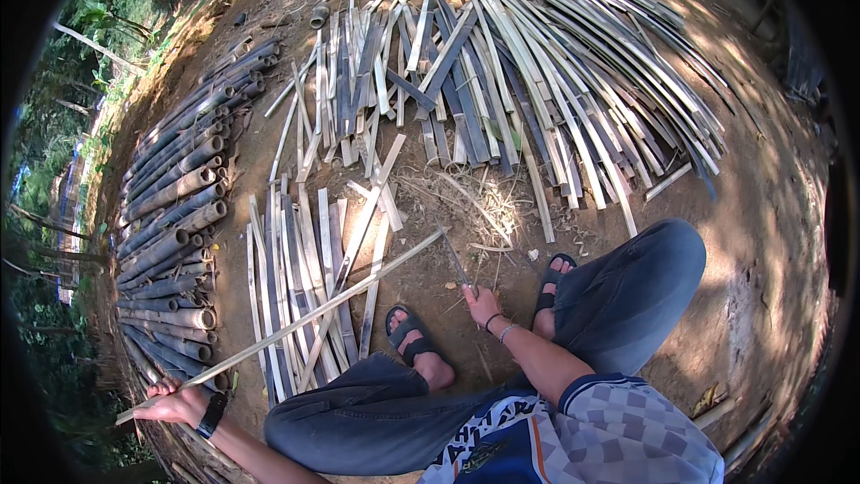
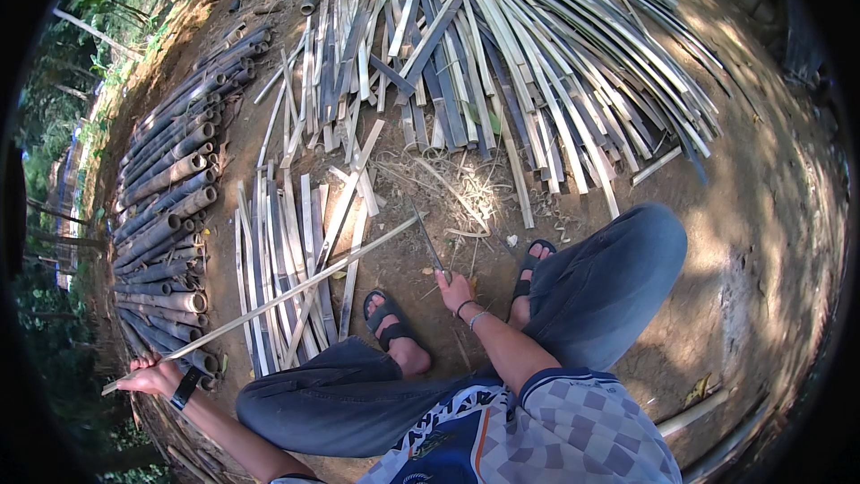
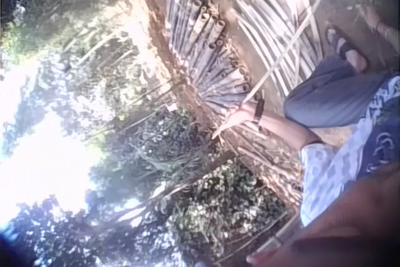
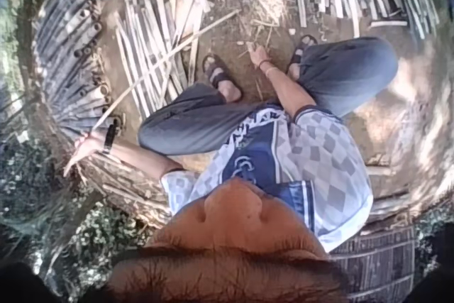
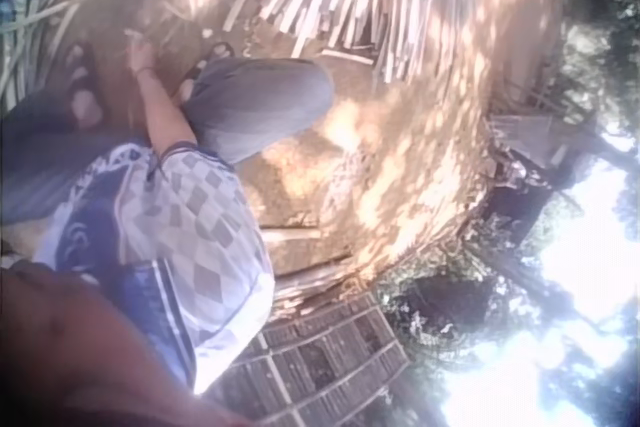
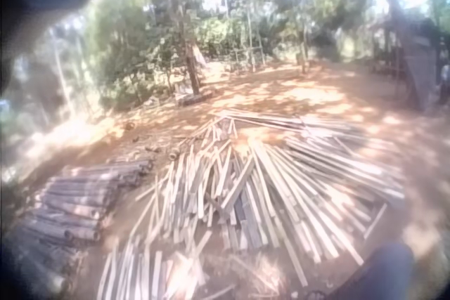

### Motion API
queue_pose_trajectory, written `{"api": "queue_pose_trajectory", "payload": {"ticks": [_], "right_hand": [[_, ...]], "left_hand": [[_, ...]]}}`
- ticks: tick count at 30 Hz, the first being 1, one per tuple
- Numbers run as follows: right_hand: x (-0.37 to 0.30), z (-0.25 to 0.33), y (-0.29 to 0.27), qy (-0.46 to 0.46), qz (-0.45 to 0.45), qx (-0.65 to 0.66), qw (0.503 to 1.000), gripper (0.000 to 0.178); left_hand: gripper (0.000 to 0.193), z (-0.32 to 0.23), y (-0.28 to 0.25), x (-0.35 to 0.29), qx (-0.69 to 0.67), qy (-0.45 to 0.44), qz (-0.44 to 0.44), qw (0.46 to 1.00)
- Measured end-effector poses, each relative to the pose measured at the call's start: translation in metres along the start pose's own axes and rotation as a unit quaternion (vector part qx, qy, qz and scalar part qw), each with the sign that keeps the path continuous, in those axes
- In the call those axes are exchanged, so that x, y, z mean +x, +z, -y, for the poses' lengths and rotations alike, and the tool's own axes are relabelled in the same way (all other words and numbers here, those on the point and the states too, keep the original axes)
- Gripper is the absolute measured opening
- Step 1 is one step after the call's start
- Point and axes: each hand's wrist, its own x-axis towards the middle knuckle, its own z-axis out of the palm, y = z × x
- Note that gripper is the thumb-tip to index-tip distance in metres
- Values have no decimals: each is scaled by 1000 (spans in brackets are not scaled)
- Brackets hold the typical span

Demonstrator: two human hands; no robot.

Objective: The person scrapes the surface of a bamboo strip using a blade and سپس turns the piece over to scrape the other side.

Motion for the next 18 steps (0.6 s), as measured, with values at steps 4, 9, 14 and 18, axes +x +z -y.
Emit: {"api": "queue_pose_trajectory", "payload": {"ticks": [4, 9, 14, 18], "right_hand": [[-3, -3, 5, -46, -10, -2, 999, 58], [5, -10, 9, 19, 0, 14, 1000, 58], [-2, -9, 8, -22, -2, 12, 1000, 59], [4, -4, 3, 18, -9, 19, 1000, 61]], "left_hand": [[70, -2, 0, 2, 0, 13, 9, 1000], [69, 3, 0, 8, 4, -8, -7, 1000], [69, -2, 3, 4, 23, 23, -25, 999], [69, 2, 7, -6, 12, 11, -25, 1000]]}}
